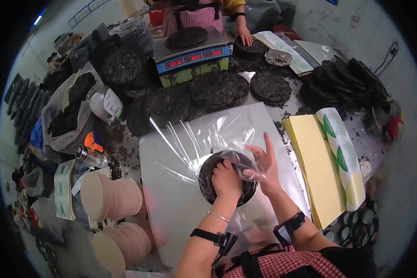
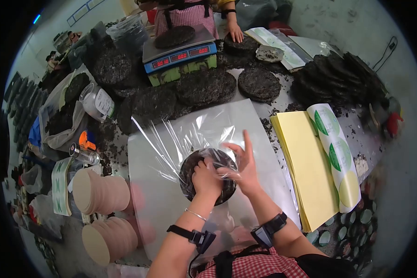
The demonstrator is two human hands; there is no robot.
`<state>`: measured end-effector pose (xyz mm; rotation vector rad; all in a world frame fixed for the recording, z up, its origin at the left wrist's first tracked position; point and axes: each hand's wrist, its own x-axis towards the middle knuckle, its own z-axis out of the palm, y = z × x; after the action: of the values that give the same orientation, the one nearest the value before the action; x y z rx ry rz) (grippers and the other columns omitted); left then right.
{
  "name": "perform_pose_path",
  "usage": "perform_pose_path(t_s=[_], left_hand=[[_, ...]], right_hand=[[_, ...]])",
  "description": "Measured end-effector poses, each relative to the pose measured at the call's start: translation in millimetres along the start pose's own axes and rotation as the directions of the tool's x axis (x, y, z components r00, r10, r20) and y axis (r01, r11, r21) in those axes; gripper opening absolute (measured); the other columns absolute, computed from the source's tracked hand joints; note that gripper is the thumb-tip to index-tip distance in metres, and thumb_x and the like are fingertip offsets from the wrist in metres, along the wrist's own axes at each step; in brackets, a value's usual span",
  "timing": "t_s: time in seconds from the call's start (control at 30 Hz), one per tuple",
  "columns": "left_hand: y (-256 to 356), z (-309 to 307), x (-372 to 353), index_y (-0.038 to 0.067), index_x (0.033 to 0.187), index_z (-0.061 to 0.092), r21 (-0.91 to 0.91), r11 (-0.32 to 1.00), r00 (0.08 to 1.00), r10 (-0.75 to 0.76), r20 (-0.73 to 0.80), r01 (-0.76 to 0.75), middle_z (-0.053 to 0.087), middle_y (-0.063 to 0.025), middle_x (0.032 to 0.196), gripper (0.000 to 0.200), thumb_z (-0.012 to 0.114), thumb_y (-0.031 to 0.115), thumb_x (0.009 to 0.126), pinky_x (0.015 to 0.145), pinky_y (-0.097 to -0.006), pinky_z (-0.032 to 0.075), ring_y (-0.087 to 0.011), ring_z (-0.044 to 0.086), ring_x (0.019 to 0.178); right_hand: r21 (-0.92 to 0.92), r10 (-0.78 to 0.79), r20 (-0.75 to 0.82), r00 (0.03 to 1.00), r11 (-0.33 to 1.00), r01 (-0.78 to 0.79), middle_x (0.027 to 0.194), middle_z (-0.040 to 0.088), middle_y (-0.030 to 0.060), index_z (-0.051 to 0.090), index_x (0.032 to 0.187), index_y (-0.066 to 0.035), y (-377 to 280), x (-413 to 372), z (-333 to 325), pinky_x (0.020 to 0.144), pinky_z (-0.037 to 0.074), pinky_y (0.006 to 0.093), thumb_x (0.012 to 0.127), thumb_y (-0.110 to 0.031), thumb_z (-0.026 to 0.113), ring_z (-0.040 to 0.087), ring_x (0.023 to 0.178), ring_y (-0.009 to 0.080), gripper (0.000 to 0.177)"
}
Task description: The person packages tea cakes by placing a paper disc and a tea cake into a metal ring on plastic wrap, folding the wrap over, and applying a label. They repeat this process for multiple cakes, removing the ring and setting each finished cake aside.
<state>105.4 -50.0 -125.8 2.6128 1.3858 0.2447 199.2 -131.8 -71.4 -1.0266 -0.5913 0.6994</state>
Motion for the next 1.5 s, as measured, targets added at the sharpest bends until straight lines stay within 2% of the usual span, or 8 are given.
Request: perform_pose_path(t_s=[0.1,0.27,0.37,0.47,0.63,0.8,1.2,1.5], left_hand=[[-14.0,-86.6,-58.9,-0.007,0.133,0.052,-0.368,0.855,0.930,0.318,-0.186,-0.366,0.058,-0.0263,0.125,0.058,0.071,0.013,0.083,0.095,-0.0488,0.051,-0.0453,0.061,0.107],[-87.2,-67.6,-105.6,-0.003,0.157,0.018,-0.577,0.778,0.880,-0.431,-0.201,0.249,0.056,-0.0222,0.136,0.103,0.082,0.004,0.077,0.112,-0.0458,0.040,-0.0367,0.051,0.131],[-103.1,-66.5,-35.3,0.004,0.161,-0.009,-0.996,0.025,0.992,-0.094,0.084,0.087,0.057,-0.0181,0.133,0.132,0.085,-0.004,0.069,0.114,-0.0460,0.038,-0.0318,0.057,0.124],[-89.5,-82.4,2.2,0.012,0.158,-0.024,-1.000,0.000,0.992,0.125,-0.013,-0.013,0.059,-0.0133,0.126,0.147,0.087,-0.009,0.065,0.116,-0.0482,0.036,-0.0296,0.057,0.121],[-97.4,-64.4,-6.9,0.013,0.089,0.076,-0.663,0.553,0.862,0.352,-0.364,-0.505,0.065,-0.0075,0.105,0.018,0.081,0.015,0.072,0.103,-0.0487,0.051,-0.0280,0.065,0.103],[-98.7,-64.4,8.9,0.009,0.082,0.068,-0.686,0.394,0.744,0.581,-0.330,-0.612,0.067,-0.0113,0.105,0.012,0.074,0.011,0.071,0.090,-0.0399,0.057,-0.0268,0.066,0.102],[-72.0,-90.6,-25.3,-0.002,0.145,0.043,-0.733,0.628,0.917,0.398,0.014,-0.262,0.040,-0.0205,0.156,0.053,0.051,0.012,0.094,0.119,-0.0430,0.035,-0.0338,0.037,0.147],[-51.1,-57.4,-26.2,0.002,0.154,0.037,0.028,0.872,0.871,0.486,0.069,-0.489,0.034,-0.0132,0.163,0.063,0.054,0.021,0.097,0.124,-0.0421,0.022,-0.0266,0.028,0.152]], right_hand=[[-0.595,-0.131,0.240,0.962,0.763,0.252,0.074,0.051,-0.0001,0.060,0.140,-0.008,-7.4,-5.3,23.5,0.072,0.044,0.0284,0.078,-0.016,0.083,0.051,0.069,0.0124,0.066],[-0.677,-0.317,0.299,0.900,0.594,0.435,0.121,0.059,0.0172,0.078,0.104,-0.012,2.0,-3.3,19.0,0.092,0.048,0.0425,0.074,-0.016,0.084,0.055,0.102,0.0321,0.031],[-0.503,-0.374,0.365,0.853,0.692,0.518,0.157,0.036,0.0290,0.073,0.115,-0.007,15.7,5.8,15.5,0.099,0.045,0.0472,0.074,-0.025,0.088,0.054,0.104,0.0334,0.047],[-0.194,0.135,0.254,0.958,0.977,-0.087,0.155,0.042,0.0228,0.067,0.127,-0.006,1.0,-3.3,29.1,0.094,0.046,0.0442,0.074,-0.030,0.089,0.055,0.098,0.0291,0.062],[-0.664,0.082,0.552,0.830,0.645,0.378,0.136,0.057,0.0115,0.061,0.130,-0.007,-6.4,8.9,16.5,0.096,0.041,0.0478,0.067,-0.031,0.093,0.055,0.102,0.0320,0.075],[-0.346,-0.094,0.532,0.841,0.883,0.317,0.125,0.057,0.0169,0.054,0.118,-0.005,13.9,9.5,13.9,0.101,0.045,0.0529,0.072,-0.026,0.087,0.055,0.119,0.0419,0.060],[-0.789,0.163,0.609,0.776,0.019,0.614,0.130,0.052,0.0257,0.048,0.129,0.008,39.6,-12.1,28.3,0.114,0.038,0.0464,0.076,-0.025,0.070,0.049,0.128,0.0415,0.066],[-0.801,0.166,0.590,0.790,-0.003,0.599,0.132,0.062,0.0226,0.067,0.115,0.003,15.1,-43.2,4.9,0.122,0.026,0.0495,0.083,-0.025,0.064,0.053,0.133,0.0337,0.043]])
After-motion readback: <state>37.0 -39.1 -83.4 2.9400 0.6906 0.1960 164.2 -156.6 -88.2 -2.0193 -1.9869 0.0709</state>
